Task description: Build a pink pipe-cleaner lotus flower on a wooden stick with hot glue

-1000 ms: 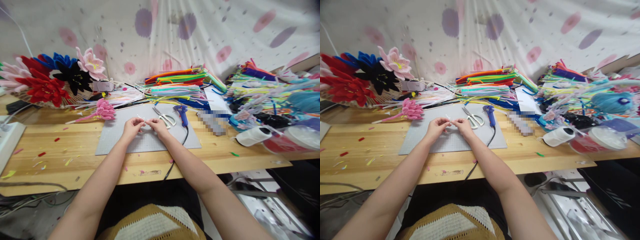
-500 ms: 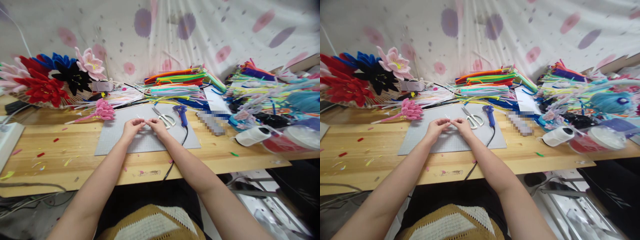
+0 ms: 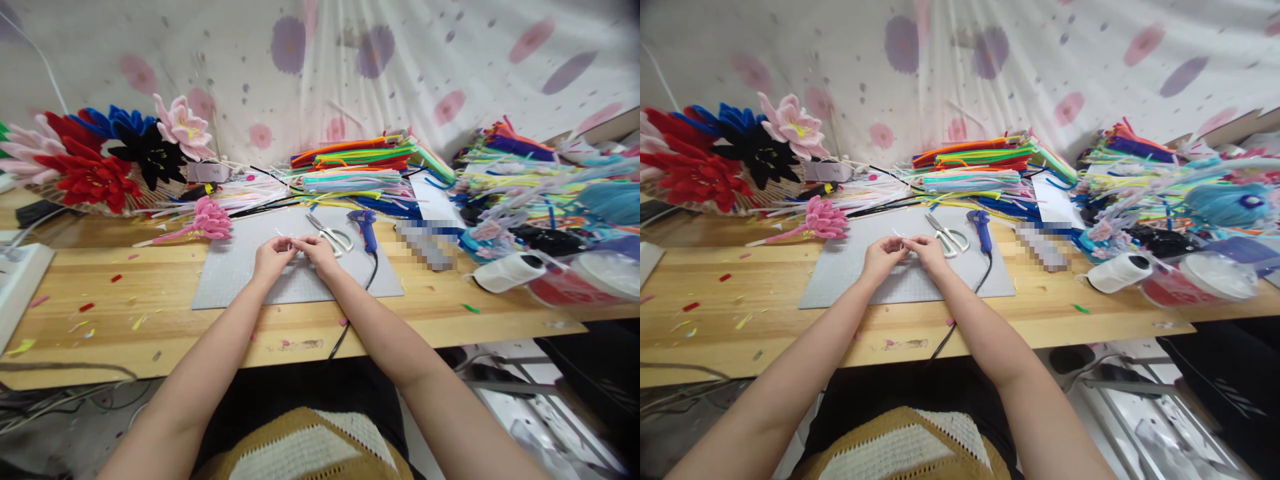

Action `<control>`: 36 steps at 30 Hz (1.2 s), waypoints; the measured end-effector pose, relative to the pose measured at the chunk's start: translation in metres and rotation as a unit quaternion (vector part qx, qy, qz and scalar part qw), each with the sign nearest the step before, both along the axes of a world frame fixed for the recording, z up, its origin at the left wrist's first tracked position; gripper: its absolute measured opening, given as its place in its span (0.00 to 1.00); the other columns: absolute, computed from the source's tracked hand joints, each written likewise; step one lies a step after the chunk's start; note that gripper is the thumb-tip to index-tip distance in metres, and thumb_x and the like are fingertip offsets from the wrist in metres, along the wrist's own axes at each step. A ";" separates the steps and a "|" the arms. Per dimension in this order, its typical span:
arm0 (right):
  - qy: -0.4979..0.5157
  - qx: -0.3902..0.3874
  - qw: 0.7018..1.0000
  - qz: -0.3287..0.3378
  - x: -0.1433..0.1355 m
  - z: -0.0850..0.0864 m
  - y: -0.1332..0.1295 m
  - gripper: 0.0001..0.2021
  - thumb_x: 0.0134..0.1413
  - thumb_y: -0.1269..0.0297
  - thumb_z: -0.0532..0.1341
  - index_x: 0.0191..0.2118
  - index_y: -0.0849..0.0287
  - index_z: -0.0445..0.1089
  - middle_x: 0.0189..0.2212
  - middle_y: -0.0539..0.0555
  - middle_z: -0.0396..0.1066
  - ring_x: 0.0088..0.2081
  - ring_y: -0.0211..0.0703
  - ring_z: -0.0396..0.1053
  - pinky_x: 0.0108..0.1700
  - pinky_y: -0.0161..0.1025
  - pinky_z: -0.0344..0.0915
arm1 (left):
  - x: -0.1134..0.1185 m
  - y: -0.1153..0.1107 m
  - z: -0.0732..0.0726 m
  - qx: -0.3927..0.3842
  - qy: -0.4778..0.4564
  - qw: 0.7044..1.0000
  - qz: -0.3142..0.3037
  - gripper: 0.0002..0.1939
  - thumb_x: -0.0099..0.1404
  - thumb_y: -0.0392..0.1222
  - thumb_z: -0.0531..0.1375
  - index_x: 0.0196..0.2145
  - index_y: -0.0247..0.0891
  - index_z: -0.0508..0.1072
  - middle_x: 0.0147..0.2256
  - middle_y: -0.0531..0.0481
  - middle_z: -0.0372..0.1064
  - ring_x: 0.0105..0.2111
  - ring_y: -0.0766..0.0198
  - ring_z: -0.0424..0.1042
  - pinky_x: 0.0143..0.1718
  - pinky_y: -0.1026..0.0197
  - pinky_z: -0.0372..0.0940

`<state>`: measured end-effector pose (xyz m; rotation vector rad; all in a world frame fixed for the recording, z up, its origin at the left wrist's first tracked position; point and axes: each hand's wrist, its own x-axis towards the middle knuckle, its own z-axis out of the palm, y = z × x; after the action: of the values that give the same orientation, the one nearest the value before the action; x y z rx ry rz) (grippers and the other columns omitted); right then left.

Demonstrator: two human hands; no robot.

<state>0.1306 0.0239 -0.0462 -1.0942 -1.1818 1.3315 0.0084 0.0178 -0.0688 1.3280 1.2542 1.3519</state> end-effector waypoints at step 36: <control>0.041 -0.020 0.999 0.027 0.004 -0.002 0.004 0.16 0.28 0.56 0.66 0.24 0.61 0.65 0.15 0.43 0.60 0.18 0.28 0.55 0.24 0.31 0.52 | 0.000 -0.006 0.011 -0.037 -0.037 0.997 -0.057 0.22 0.46 0.35 0.62 0.41 0.36 0.65 0.31 0.50 0.70 0.27 0.66 0.71 0.32 0.61 0.67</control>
<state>0.1342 0.0276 -0.0486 -1.0323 -1.1358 1.4349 0.0085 0.0122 -0.0582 1.2671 1.1499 1.2524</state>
